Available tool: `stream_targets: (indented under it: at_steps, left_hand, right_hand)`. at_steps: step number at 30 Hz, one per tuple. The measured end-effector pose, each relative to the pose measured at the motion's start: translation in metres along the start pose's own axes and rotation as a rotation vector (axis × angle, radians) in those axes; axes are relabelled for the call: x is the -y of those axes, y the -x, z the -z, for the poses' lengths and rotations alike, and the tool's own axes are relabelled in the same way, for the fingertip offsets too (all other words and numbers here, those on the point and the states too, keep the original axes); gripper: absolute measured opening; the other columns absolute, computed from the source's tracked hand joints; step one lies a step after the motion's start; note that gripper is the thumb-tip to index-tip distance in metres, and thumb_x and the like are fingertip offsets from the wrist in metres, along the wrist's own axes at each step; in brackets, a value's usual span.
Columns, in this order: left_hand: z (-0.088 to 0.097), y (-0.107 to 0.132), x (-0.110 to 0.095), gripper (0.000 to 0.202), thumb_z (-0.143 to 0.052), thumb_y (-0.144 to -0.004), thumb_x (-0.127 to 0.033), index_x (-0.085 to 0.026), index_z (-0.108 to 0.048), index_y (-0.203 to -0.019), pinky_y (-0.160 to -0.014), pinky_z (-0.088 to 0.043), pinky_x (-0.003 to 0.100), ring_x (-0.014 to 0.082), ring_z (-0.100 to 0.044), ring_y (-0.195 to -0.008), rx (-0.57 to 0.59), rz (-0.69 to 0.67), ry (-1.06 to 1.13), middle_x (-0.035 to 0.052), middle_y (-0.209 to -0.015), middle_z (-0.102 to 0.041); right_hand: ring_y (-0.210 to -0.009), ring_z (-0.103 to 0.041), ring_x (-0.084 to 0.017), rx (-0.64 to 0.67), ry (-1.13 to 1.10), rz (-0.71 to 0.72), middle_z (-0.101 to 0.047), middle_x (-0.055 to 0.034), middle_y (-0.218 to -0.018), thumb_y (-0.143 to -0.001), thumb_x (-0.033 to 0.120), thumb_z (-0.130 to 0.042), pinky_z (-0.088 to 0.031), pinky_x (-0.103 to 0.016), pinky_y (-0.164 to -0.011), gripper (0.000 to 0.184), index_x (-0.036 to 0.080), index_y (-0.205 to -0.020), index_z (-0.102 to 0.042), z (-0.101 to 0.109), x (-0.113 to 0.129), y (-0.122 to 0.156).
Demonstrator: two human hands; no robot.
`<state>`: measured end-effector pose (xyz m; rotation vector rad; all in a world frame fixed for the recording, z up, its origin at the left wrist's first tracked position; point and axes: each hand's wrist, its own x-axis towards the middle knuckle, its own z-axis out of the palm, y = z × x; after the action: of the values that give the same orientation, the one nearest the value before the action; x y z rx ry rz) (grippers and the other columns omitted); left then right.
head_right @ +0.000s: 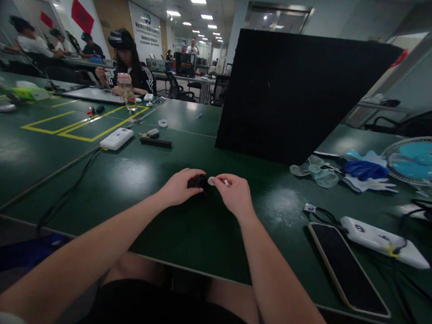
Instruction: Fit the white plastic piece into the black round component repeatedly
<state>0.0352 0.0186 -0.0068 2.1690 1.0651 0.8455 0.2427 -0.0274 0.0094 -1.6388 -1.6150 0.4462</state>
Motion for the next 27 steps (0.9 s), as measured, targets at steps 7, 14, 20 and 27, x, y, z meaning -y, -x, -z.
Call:
stream_targets:
  at_steps: [7, 14, 20, 27]
  left_hand:
    - [-0.003, 0.002, 0.001, 0.051, -0.073, -0.081, -0.029, -0.026, -0.061, -0.131, -0.101, -0.05, 0.043, 0.0267, -0.063, -0.113, 0.054, -0.013, 0.031, 0.0067, -0.126, -0.067]
    - [-0.003, 0.002, 0.003, 0.053, -0.076, -0.077, -0.028, -0.026, -0.061, -0.128, -0.098, -0.052, 0.042, 0.0256, -0.068, -0.106, 0.055, 0.02, 0.058, 0.0055, -0.117, -0.071]
    - [-0.003, 0.004, -0.002, 0.053, -0.075, -0.077, -0.032, -0.027, -0.06, -0.128, -0.098, -0.051, 0.044, 0.0282, -0.067, -0.106, 0.026, 0.091, -0.021, 0.0066, -0.115, -0.072]
    - [0.001, 0.004, -0.008, 0.047, -0.073, -0.079, -0.037, -0.025, -0.059, -0.123, -0.087, -0.053, 0.041, 0.0283, -0.068, -0.098, -0.004, 0.136, -0.118, 0.0077, -0.111, -0.072]
  right_hand:
    - [-0.086, -0.068, -0.02, 0.138, 0.194, 0.23, -0.075, -0.0017, -0.097, -0.092, 0.034, -0.059, -0.051, -0.035, -0.079, 0.023, 0.027, -0.105, -0.077, -0.011, 0.004, 0.008]
    - [-0.084, -0.069, -0.021, 0.012, 0.207, 0.214, -0.075, -0.0024, -0.092, -0.087, 0.034, -0.066, -0.051, -0.035, -0.079, 0.026, 0.025, -0.111, -0.072, -0.008, 0.003, 0.006]
    - [-0.085, -0.066, -0.022, -0.09, 0.166, -0.012, -0.072, -0.0075, -0.1, -0.084, 0.038, -0.065, -0.051, -0.036, -0.076, 0.03, 0.019, -0.107, -0.072, -0.003, -0.006, -0.002]
    - [-0.096, -0.064, -0.022, -0.086, 0.133, 0.137, -0.069, -0.01, -0.106, -0.094, 0.044, -0.055, -0.05, -0.037, -0.085, 0.033, 0.02, -0.091, -0.077, -0.003, 0.001, 0.001]
